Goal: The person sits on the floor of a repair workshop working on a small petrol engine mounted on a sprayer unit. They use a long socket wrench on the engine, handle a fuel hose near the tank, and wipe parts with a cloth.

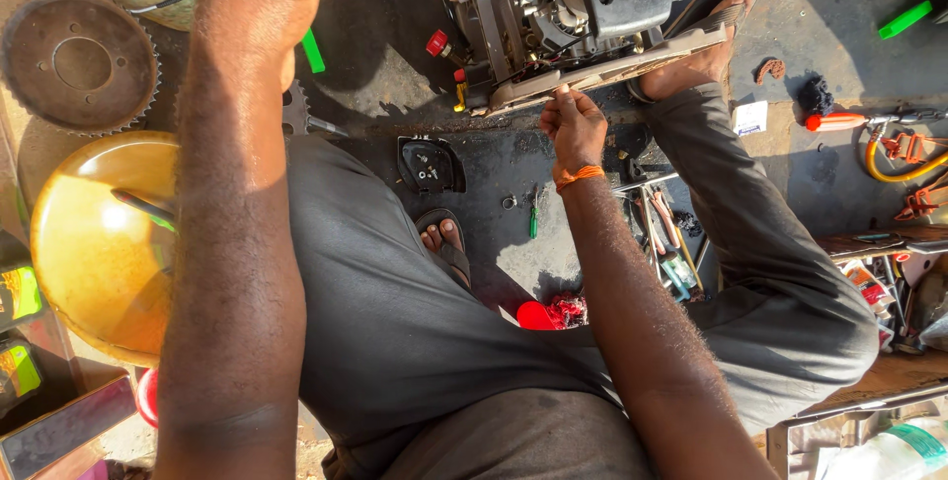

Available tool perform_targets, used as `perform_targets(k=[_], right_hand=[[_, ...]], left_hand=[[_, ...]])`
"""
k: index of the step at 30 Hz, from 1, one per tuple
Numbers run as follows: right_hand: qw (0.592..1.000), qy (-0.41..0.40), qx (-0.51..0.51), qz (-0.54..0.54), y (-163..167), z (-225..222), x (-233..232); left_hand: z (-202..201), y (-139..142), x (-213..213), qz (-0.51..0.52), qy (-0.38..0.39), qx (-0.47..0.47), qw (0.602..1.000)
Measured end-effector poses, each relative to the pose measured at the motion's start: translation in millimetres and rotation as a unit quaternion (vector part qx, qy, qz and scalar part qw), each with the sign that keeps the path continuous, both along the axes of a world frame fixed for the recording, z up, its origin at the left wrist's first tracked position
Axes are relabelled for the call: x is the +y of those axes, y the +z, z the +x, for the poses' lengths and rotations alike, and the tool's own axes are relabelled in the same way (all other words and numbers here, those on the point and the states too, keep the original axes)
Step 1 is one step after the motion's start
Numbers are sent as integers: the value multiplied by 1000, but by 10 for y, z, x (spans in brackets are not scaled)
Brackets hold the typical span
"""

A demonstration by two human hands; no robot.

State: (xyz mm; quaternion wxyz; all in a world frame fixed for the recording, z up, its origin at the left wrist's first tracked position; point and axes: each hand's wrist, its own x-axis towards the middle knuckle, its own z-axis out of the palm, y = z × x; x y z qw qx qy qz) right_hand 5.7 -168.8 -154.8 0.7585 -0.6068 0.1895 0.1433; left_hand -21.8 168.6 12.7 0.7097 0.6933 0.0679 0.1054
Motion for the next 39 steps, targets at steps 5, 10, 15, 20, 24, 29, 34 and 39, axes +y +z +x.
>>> perform_targets(k=[5, 10, 15, 20, 24, 29, 34, 39], right_hand=[[986, 125, 13, -113, 204, -34, -265], [924, 223, -22, -310, 531, -263, -1197], [682, 194, -223, -669, 772, -635, -2545], [610, 258, -58, -747, 669, -909, -3333], [514, 301, 5, -803, 311, -1001, -3318], [512, 279, -18, -812, 132, -1105, -3134], [541, 253, -35, -802, 156, -1182, -3104], [552, 235, -44, -799, 204, -1207, -3017]], left_hand=[[-145, 154, 118, -32, 20, 49, 998], [-255, -280, 235, -117, 21, 136, 984], [-700, -1442, -203, -108, 68, 226, 966], [-1520, -2290, -745, 362, 138, 227, 894], [-1725, -2464, -874, 455, 135, 246, 845], [-1719, -2417, -933, 546, 104, 248, 793], [-1647, -2410, -994, 582, 73, 254, 769], [-1594, -2521, -1023, 610, 61, 258, 747]])
